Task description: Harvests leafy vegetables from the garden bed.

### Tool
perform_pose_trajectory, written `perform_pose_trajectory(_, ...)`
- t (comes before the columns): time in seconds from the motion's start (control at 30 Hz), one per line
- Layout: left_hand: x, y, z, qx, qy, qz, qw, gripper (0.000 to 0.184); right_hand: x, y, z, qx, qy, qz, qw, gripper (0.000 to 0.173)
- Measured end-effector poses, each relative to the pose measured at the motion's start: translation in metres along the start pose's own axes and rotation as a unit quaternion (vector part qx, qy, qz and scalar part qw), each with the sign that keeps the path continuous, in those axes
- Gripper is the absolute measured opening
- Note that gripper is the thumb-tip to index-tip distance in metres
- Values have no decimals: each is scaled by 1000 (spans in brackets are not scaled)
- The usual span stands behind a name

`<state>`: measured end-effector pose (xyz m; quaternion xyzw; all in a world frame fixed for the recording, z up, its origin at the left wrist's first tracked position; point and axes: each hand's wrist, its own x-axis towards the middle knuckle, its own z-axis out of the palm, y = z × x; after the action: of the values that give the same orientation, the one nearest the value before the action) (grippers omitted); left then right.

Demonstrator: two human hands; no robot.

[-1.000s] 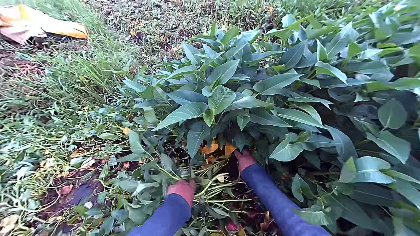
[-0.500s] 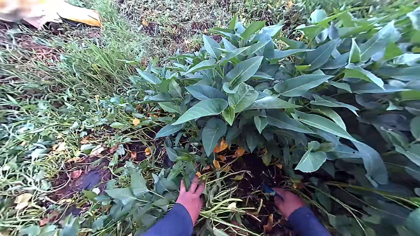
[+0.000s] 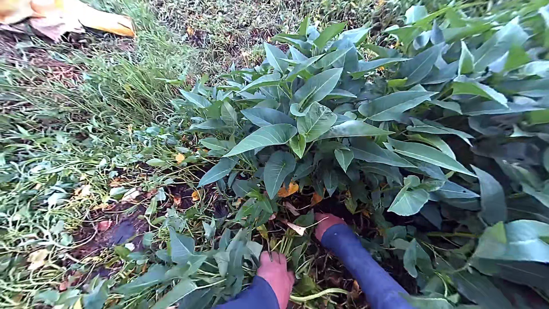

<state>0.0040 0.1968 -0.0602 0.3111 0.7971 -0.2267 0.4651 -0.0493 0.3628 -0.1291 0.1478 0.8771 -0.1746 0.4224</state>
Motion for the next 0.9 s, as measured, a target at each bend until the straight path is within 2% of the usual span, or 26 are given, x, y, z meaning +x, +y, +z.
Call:
perform_pose_trajectory(0.13,12,-32,-22,-8,80,32,996,59,7,21,10,-14,-22,13,1000,50)
perform_pose_trajectory(0.23,32,-67,-42,-21,119,48,992,90,2,46,13,-23,-58,-1,998,43)
perform_pose_trajectory(0.27,41,-77,-47,-26,124,28,992,92,-1,55,14,-23,-66,-12,998,42)
perform_pose_trajectory(0.37,47,-87,-54,-30,63,-52,996,69,-19,77,6,41,-52,-45,997,42)
perform_pose_trajectory(0.43,34,-73,-41,-22,27,-50,998,60,-29,91,1,135,-22,-43,990,42)
perform_pose_trajectory(0.5,15,-48,-14,-25,11,-33,999,60,-39,97,-4,225,14,-40,973,39)
perform_pose_trajectory(0.57,-1,-24,17,-68,-15,-36,997,61,-48,87,-13,219,13,-41,975,39)
perform_pose_trajectory(0.7,-11,-11,65,-139,-66,-35,987,59,-26,44,-4,42,-7,-99,994,44)
perform_pose_trajectory(0.8,-18,-17,64,-123,-57,19,991,54,-3,-4,15,-24,-6,-152,988,46)
perform_pose_trajectory(0.9,-30,-17,52,-83,-66,52,993,53,13,-38,34,-78,-49,-187,978,51)
